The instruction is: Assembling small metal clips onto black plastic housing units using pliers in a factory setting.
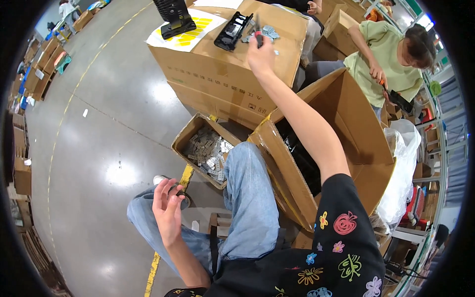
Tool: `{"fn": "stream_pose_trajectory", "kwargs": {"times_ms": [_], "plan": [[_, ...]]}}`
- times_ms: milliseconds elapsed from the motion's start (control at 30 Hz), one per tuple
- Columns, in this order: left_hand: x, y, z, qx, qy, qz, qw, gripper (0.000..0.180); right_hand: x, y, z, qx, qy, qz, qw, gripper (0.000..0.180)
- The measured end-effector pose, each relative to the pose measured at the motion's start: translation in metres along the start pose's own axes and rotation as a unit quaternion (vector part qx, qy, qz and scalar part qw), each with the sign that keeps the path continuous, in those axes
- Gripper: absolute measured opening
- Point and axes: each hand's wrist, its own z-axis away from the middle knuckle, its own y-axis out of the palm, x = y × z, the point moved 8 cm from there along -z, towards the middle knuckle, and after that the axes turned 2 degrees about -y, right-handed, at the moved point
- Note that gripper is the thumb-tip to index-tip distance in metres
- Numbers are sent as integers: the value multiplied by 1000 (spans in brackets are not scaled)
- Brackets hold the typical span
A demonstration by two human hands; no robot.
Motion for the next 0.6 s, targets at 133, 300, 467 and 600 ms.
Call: {"fn": "stream_pose_trajectory", "kwargs": {"times_ms": [133, 300, 467, 600], "plan": [[10, 2, -6, -26, -17, -5, 999, 40, 8, -109, 37, -170, -242, 57, 953, 24], [38, -6, -12, -36, -26, -72, 996, 9, -102, -234, 79, -163, -96, 117, 975, 33], [78, -8, -9, -26, -77, -111, 991, 10, -317, -316, 202, -23, 251, 388, 887, 31], [76, -12, -4, -52, -79, -158, 983, 18, -414, -307, 371, 223, 453, 434, 746, 56]]}}
